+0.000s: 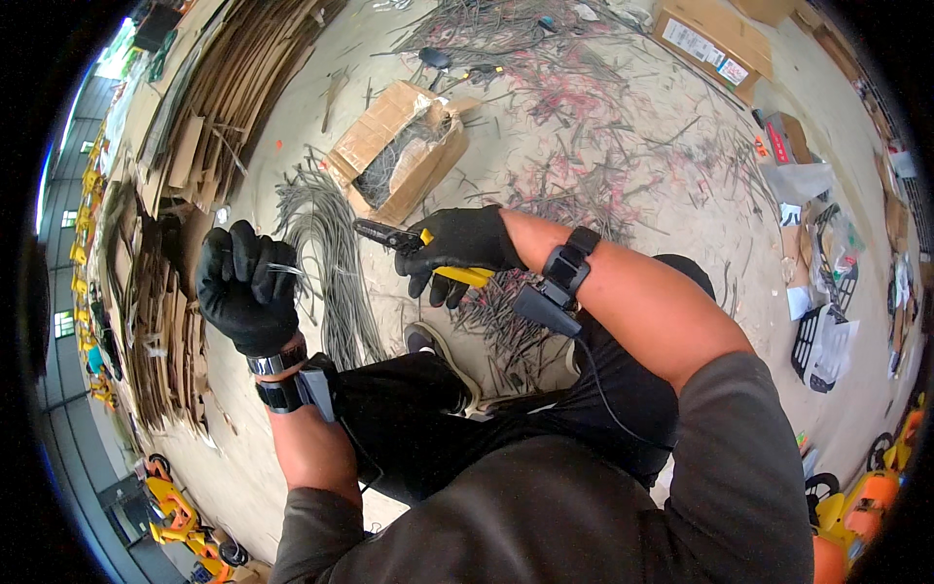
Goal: The person sits on the floor and uses yellow-handled wire cutters to cut a long black cable into smaller pieces. The person repeatedly picks up sections of the cable, cuts them, and drops the pieces onto a pile on the floor.
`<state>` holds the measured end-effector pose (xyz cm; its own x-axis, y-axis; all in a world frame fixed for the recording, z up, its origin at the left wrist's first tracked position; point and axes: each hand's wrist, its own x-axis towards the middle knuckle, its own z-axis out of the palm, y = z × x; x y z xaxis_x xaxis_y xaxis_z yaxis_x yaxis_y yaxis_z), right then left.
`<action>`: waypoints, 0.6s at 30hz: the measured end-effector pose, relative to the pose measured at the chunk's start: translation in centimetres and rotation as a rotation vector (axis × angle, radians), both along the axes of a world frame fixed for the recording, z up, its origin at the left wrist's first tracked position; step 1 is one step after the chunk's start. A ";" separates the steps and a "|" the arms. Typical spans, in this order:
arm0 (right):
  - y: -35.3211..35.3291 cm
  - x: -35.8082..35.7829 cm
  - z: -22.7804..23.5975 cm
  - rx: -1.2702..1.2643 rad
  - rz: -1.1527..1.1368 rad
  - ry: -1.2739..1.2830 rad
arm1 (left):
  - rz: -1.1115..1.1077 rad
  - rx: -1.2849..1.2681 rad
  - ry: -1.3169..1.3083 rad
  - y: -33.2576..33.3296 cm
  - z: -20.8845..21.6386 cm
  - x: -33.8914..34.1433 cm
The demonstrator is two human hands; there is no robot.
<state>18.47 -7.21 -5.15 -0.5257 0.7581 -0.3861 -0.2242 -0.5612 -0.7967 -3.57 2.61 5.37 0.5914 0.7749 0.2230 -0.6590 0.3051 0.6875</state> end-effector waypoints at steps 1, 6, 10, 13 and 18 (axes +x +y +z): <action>0.1 0.1 -0.3 0.033 0.004 0.002 | 0.000 -0.005 0.006 0.4 -0.1 -0.3; 0.9 1.0 -0.6 0.140 -0.014 -0.069 | 0.068 0.026 0.032 1.0 0.1 -1.2; 0.9 1.7 0.5 0.189 -0.072 -0.057 | 0.285 0.006 0.178 1.4 -0.2 -2.1; 1.0 2.6 0.5 0.209 -0.099 -0.027 | 0.295 -0.014 0.181 1.8 -0.1 -1.7; 0.9 3.6 1.9 0.230 -0.140 -0.044 | 0.554 0.332 0.860 1.6 -0.8 -0.8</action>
